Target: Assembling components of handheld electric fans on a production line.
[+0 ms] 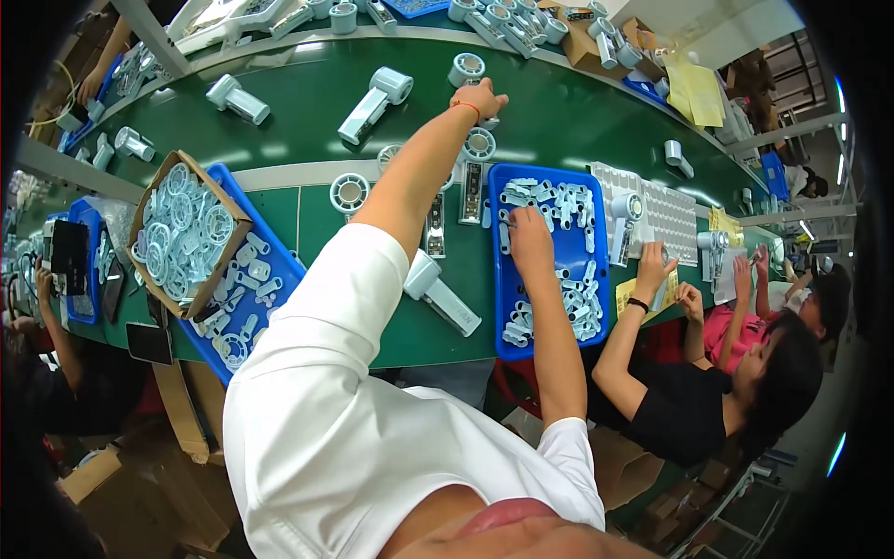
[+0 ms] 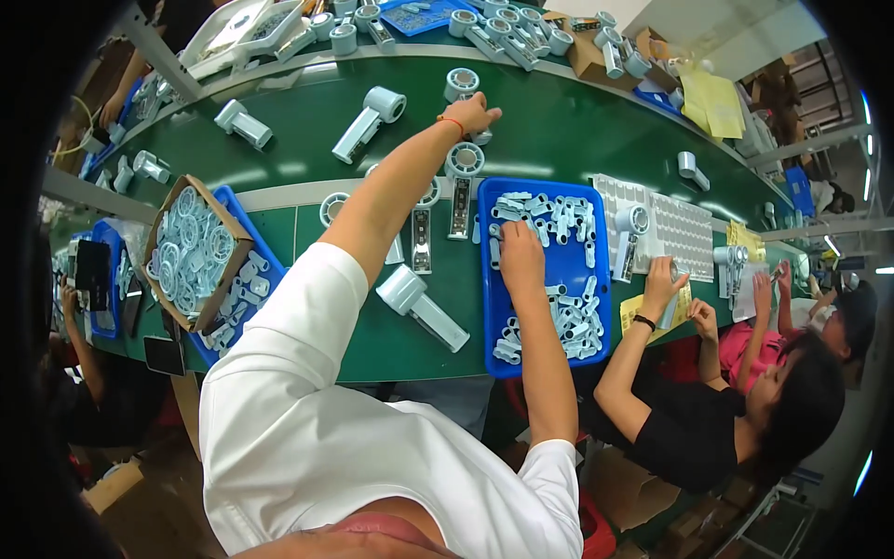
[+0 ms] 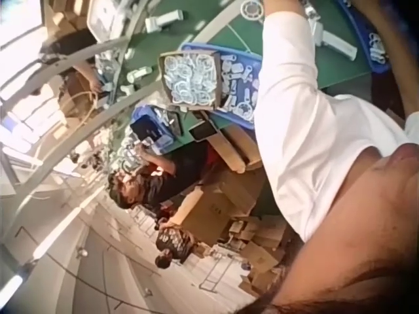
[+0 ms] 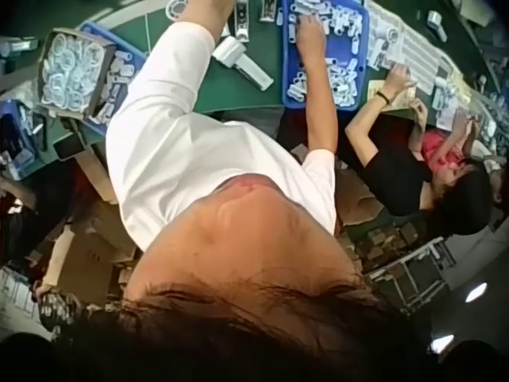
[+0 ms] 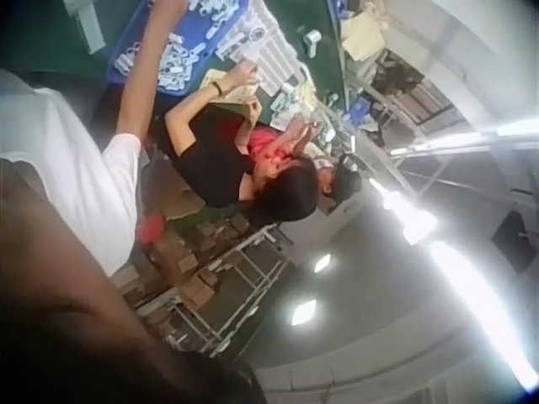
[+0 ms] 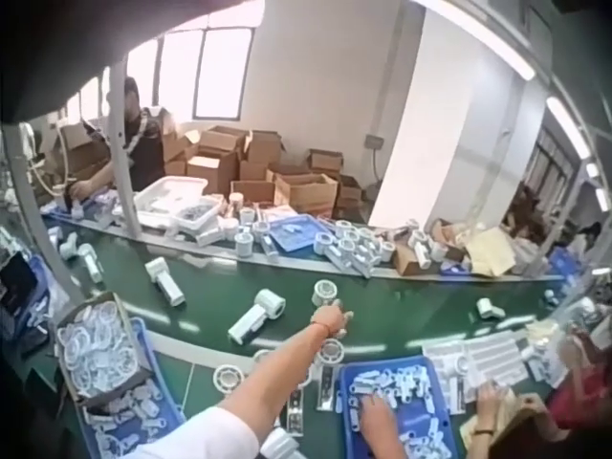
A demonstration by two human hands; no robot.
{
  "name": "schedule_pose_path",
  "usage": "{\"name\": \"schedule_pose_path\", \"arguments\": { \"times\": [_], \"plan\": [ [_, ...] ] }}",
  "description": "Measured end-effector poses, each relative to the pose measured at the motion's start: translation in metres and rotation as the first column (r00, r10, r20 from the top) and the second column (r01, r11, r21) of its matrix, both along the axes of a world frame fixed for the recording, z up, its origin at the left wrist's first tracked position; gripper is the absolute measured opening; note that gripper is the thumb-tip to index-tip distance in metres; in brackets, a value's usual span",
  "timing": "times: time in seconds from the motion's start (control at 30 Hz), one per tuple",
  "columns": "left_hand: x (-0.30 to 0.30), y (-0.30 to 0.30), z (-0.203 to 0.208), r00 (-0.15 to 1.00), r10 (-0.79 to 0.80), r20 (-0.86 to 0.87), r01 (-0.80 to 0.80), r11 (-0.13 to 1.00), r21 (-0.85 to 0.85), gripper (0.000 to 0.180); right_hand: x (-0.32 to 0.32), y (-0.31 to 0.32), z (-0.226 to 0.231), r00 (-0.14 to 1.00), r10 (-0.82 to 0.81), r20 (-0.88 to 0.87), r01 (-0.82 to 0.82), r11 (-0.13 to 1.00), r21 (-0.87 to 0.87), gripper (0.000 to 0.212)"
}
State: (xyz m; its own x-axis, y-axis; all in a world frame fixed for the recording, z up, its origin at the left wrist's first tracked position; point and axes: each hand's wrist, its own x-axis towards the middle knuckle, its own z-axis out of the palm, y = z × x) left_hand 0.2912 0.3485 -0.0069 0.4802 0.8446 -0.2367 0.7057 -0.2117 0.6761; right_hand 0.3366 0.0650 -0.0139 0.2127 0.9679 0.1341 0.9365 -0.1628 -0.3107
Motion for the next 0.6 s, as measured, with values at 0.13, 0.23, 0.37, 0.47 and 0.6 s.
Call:
{"name": "schedule_pose_path", "arguments": {
  "times": [0.13,0.23,0.37,0.47,0.6],
  "plan": [
    [-0.028,0.007,-0.012,0.955,0.063,0.290,-0.090,0.993,0.081,0.045,-0.015,-0.015,0.018,0.975,-0.204,-0.093,0.195,0.976,-0.093,0.033],
    [-0.088,-0.024,0.072,0.827,-0.030,0.561,-0.045,0.992,0.119,0.063,-0.018,-0.045,0.039,0.956,-0.075,-0.283,0.134,0.972,0.195,0.046],
    [-0.206,-0.097,0.134,0.535,0.077,0.842,0.011,0.995,-0.098,0.088,-0.067,-0.080,0.055,0.431,-0.084,-0.898,0.073,0.996,-0.058,0.031],
    [-0.260,-0.167,0.109,0.419,0.187,0.889,0.179,0.943,-0.282,0.072,-0.118,-0.094,0.052,0.138,0.009,-0.990,-0.017,1.000,0.007,0.035],
    [-0.285,-0.260,0.090,0.450,0.448,0.772,-0.022,0.870,-0.492,0.050,-0.136,-0.100,0.039,0.081,0.078,-0.994,-0.136,0.989,0.067,0.032]
  ]
}}
